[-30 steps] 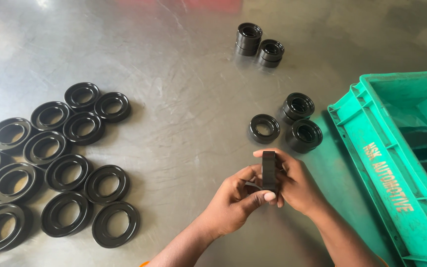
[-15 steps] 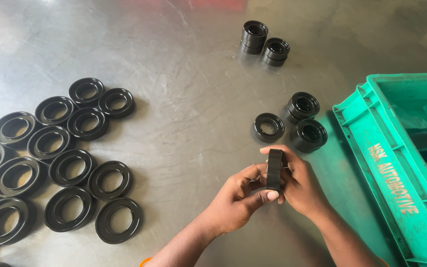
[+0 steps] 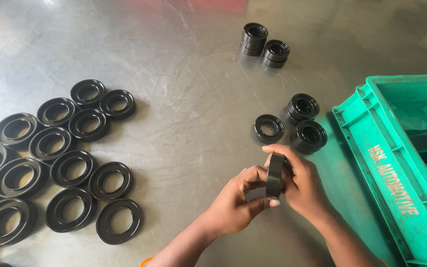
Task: Inspecting black ring-shaped metal components on a metal table and sorting selected items into a green plastic crate.
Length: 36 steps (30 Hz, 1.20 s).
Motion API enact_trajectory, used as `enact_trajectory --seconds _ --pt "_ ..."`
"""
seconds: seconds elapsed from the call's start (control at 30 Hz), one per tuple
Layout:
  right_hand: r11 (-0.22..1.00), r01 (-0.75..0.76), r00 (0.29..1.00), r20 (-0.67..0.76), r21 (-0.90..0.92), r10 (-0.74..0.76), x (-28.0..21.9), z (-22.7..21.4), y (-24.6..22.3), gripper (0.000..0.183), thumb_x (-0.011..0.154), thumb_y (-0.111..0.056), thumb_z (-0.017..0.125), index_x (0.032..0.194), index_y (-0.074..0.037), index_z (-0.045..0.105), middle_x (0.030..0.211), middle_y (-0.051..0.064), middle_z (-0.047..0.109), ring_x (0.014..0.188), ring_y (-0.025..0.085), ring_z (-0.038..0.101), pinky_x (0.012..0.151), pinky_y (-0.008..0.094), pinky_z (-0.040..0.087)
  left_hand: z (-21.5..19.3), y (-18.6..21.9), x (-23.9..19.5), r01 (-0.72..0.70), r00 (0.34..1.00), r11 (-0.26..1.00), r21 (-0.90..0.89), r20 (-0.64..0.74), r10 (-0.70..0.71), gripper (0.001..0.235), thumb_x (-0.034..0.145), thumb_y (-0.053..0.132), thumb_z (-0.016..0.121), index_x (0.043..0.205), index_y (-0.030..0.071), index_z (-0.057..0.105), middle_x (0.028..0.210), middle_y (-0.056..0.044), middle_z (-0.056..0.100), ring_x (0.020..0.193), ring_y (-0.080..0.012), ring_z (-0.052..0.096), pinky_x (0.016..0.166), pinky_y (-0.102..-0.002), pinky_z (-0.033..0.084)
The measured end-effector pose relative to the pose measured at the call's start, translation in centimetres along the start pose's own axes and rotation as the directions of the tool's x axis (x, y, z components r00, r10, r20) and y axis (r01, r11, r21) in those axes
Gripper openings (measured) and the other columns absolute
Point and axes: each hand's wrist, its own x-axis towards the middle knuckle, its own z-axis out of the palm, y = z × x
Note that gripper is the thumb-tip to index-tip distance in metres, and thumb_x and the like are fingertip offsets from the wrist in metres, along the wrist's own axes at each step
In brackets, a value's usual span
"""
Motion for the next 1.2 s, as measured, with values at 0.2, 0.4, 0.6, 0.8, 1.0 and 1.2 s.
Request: enact_trajectory --seconds 0.2,0.4,0.6,0.8,1.0,1.2 --pt "0.906 0.382 0.919 -0.025 -0.183 -0.393 0.2 -0.7 -1.4 0.034 0.09 -0.002 0.065 0.123 -0.008 0.062 0.104 0.012 0.069 0.095 0.022 0.069 0.078 0.031 0.055 -0.3 0.0 -0.1 -0.264 0.956 0.854 0.449 0.005 0.293 0.03 0.08 -0.008 0.074 0.099 0.011 0.059 0.105 -0.002 0.066 0.11 -0.0285 0.059 0.098 -0.038 0.049" --pt "0.985 -0.051 0.991 0.13 0.167 0.03 -0.1 -1.1 0.4 0.028 0.094 -0.008 0.066 0.122 -0.007 0.066 0.094 0.009 0.077 0.083 0.018 0.073 0.074 0.03 0.058 -0.6 0.3 -0.2 -0.385 0.899 0.63 0.675 0.12 0.422 0.034 0.077 -0.014 0.067 0.101 0.01 0.06 0.107 -0.003 0.063 0.117 -0.0301 0.057 0.098 -0.037 0.051" --pt "0.928 0.302 0.953 0.053 -0.22 -0.298 0.4 -1.5 -0.5 0.05 0.079 0.007 0.064 0.127 -0.007 0.062 0.11 0.013 0.07 0.091 0.021 0.071 0.076 0.032 0.056 0.1 0.3 0.2 -0.222 0.972 0.883 0.414 0.024 0.234 0.036 0.082 0.006 0.084 0.11 0.003 0.061 0.112 -0.01 0.064 0.113 -0.0292 0.055 0.1 -0.038 0.046" --pt "0.993 0.062 0.996 0.077 -0.105 -0.054 0.6 -1.2 -1.0 0.056 0.079 0.012 0.065 0.129 -0.01 0.061 0.105 0.009 0.072 0.079 0.019 0.072 0.067 0.032 0.058 -0.3 -1.7 0.0 0.033 0.999 0.996 -0.08 -0.012 -0.034 0.024 0.096 0.015 0.073 0.115 0.003 0.064 0.119 -0.008 0.063 0.113 -0.0168 0.06 0.103 -0.035 0.049" --pt "0.986 -0.169 0.964 0.213 0.015 0.162 0.5 -1.9 1.4 0.054 0.087 0.014 0.054 0.133 -0.013 0.059 0.084 0.007 0.075 0.072 0.017 0.075 0.065 0.031 0.061 0.2 -1.2 0.3 -0.064 0.998 0.987 -0.148 -0.004 0.064 0.025 0.095 0.008 0.072 0.118 0.0 0.066 0.135 -0.007 0.06 0.129 -0.0195 0.059 0.118 -0.039 0.045" --pt "0.977 0.155 0.988 0.007 -0.149 -0.156 0.6 -1.0 -1.6 0.065 0.072 0.018 0.056 0.131 -0.01 0.06 0.096 0.01 0.066 0.071 0.017 0.065 0.058 0.032 0.054 -0.2 -1.4 0.2 0.002 1.0 0.983 -0.185 -0.007 -0.003 0.031 0.095 0.01 0.071 0.125 0.004 0.065 0.139 -0.007 0.056 0.133 -0.0201 0.056 0.117 -0.039 0.045"
